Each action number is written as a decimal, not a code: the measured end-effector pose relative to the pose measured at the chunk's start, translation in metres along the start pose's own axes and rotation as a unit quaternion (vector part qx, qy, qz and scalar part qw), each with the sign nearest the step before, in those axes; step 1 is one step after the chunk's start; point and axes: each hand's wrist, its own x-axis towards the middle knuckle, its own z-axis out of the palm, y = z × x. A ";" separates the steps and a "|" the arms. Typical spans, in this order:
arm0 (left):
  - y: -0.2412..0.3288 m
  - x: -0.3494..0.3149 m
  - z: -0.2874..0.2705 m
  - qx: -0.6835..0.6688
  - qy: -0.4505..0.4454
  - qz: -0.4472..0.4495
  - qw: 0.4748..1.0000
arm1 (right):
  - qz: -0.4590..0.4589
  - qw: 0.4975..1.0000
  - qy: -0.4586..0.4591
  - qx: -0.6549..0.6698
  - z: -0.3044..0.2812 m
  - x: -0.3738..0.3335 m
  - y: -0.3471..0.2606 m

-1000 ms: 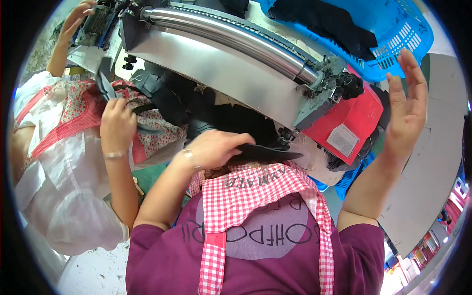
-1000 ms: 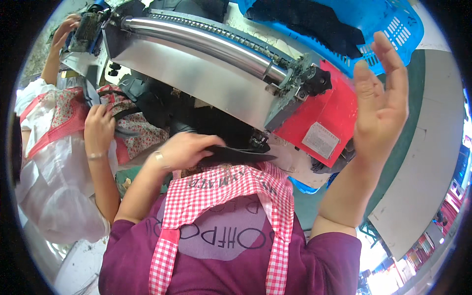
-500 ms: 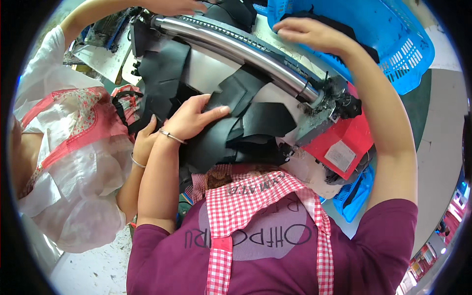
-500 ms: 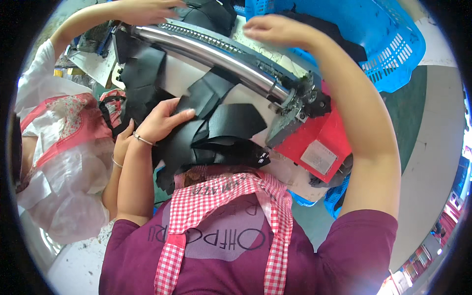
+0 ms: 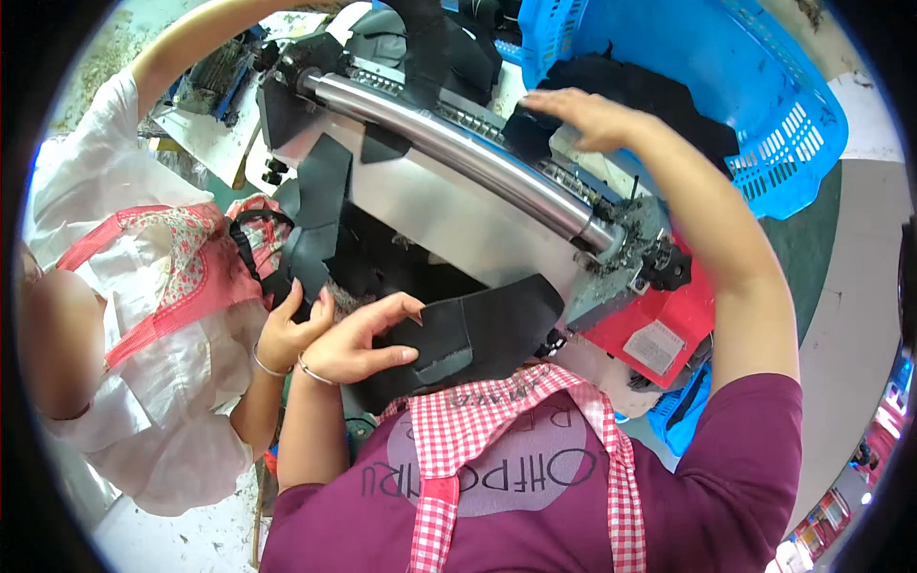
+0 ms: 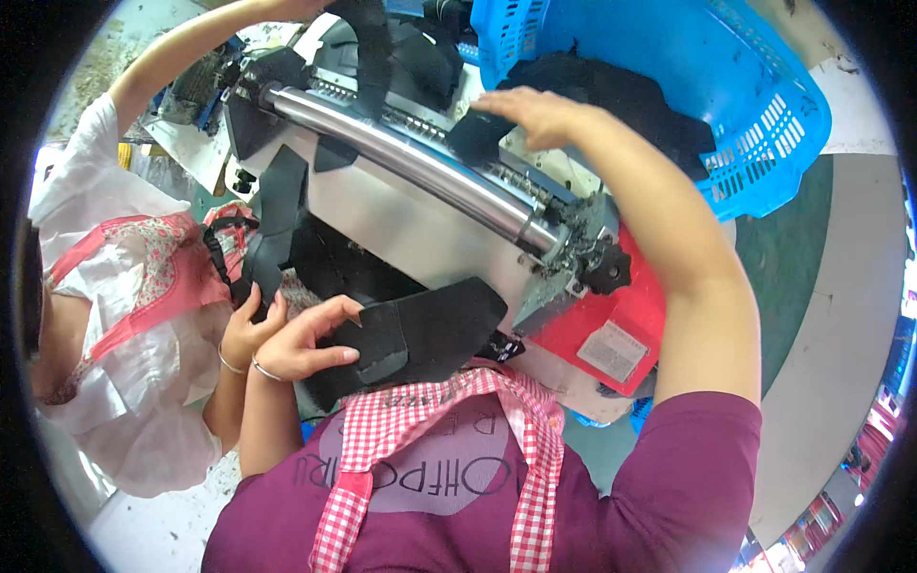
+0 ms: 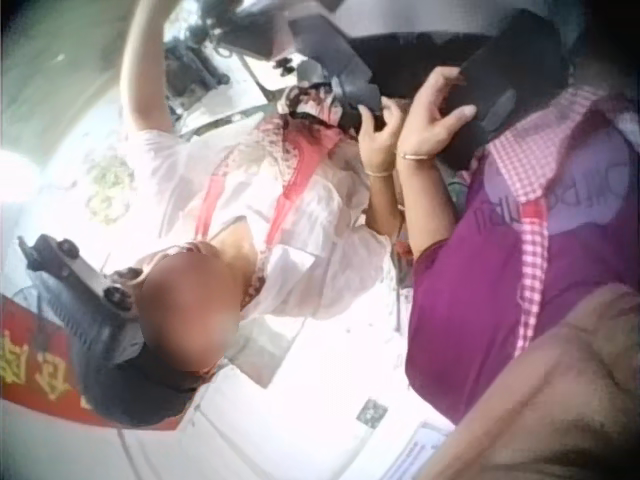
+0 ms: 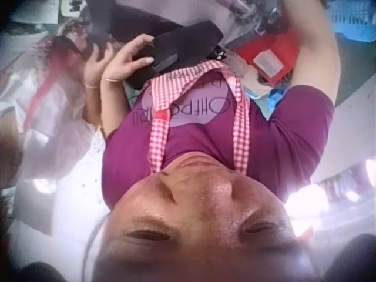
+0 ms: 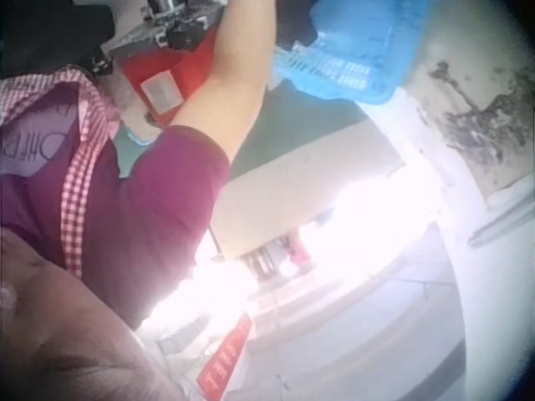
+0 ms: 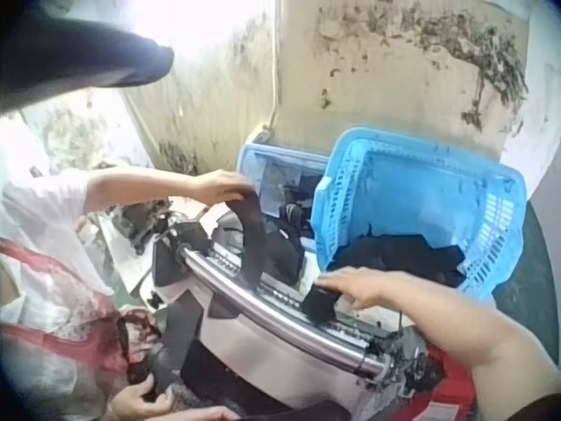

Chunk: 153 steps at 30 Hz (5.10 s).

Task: The person handles and arranges black shoe components in blue bins and feeds the pieces into an industrial processing machine with another worker.

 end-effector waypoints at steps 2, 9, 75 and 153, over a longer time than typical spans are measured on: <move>-0.006 0.002 0.003 -0.018 0.000 -0.001 1.000 | 0.038 0.997 -0.048 -0.054 0.011 0.008 -0.010; -0.012 0.009 0.007 -0.049 0.008 -0.016 0.999 | 0.046 0.994 0.086 -0.044 0.020 0.015 -0.002; 0.026 -0.002 0.028 0.403 0.038 0.244 0.881 | -0.019 0.953 -0.122 0.278 0.006 -0.099 -0.269; -0.025 0.029 -0.027 0.122 0.129 -0.034 0.983 | 0.022 0.982 0.184 -0.041 -0.034 -0.038 -0.041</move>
